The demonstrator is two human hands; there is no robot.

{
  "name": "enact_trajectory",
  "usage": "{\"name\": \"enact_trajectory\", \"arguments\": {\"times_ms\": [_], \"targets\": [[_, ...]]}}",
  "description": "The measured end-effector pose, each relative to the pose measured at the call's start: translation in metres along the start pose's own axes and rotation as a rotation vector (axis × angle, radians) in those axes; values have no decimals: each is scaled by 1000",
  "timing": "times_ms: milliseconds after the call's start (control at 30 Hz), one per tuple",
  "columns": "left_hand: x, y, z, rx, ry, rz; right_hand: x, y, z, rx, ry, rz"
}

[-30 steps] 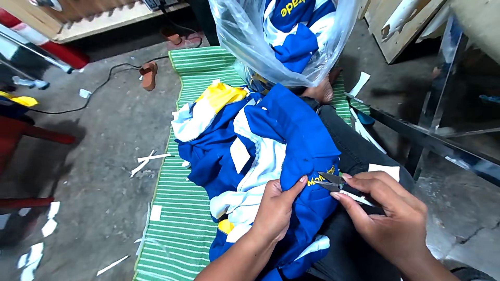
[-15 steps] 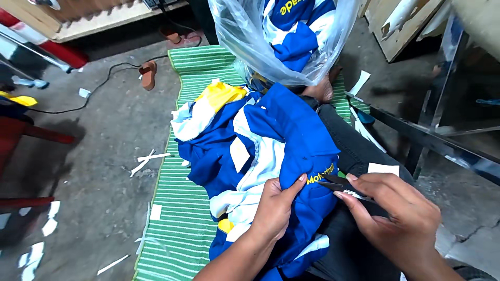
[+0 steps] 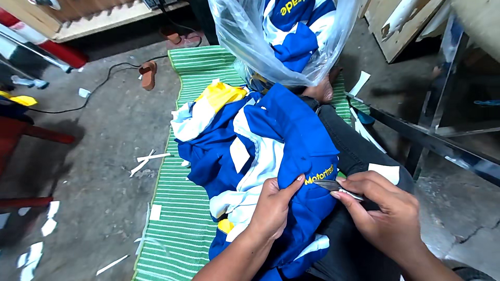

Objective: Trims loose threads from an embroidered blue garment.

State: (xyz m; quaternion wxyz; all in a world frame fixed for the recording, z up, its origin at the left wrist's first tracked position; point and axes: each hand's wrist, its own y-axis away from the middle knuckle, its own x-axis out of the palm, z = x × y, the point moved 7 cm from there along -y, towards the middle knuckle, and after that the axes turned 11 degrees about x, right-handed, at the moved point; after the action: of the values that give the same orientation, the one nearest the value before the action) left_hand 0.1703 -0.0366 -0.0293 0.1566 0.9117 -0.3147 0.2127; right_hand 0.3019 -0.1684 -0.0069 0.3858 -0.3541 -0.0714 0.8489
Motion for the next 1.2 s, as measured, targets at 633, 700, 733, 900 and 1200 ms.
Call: {"name": "enact_trajectory", "arguments": {"times_ms": [633,700,733,900,1200], "targets": [[-1,-1,-2,-38,43,19,-5,-16,1,-35,-23,147],[-1,-1,-2,-35,28,25,-4,-17,1,-41,-1,157],[-2,-1,-1,-37,21,26,-4,-17,2,-49,18,161],[-2,-2,-1,-46,4,23,-5,-20,7,-115,99,155],[-9,-3,-12,19,-79,16,-2,-24,-5,2,-109,204]]}}
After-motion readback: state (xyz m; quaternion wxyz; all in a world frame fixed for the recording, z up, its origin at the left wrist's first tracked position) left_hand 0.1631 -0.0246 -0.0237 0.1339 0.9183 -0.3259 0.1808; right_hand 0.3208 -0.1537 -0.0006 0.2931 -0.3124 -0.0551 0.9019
